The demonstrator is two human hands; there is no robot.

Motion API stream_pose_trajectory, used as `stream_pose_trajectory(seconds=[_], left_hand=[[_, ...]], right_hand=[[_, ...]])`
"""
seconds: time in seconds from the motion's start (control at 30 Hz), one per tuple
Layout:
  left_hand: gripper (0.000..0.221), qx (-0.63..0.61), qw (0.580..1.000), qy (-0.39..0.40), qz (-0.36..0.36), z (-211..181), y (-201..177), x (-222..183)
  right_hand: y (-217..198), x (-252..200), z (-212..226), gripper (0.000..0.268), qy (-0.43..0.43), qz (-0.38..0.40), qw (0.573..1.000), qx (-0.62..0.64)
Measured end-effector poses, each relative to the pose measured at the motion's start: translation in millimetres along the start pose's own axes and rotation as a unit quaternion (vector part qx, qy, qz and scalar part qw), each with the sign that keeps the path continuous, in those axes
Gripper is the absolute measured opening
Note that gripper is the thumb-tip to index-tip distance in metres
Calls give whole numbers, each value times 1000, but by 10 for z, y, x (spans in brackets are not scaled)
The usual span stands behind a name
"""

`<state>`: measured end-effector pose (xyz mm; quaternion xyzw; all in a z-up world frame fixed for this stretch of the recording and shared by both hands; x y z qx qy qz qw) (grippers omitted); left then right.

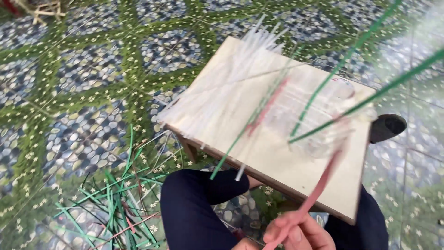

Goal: The person is weaving green and red plastic strips into a white plastic basket base to form the sides.

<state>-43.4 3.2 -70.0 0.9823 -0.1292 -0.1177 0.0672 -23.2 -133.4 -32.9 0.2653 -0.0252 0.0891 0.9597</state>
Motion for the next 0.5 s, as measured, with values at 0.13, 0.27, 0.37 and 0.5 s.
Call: stream_pose_trajectory(seconds=[0.13,0.27,0.37,0.5], left_hand=[[46,213,976,32,-18,-229,92,14],[59,352,934,53,-28,-517,-2,92],[46,343,916,116,172,-904,233,351],[38,409,895,80,161,-1357,243,814]], right_hand=[[-220,-60,434,32,-151,58,983,87],[-1362,-206,398,11,-116,-113,986,34],[-1645,-129,732,25,-189,-85,973,105],[-1934,-88,991,14,-183,-99,978,-4]])
Point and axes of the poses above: each hand's wrist, its own x-axis towards the middle knuckle, its own y-axis out of the palm, z = x × y, the point moved 10 cm from there along x, towards the middle knuckle, and after that the axes turned 14 degrees about z, right-handed, at the moved point
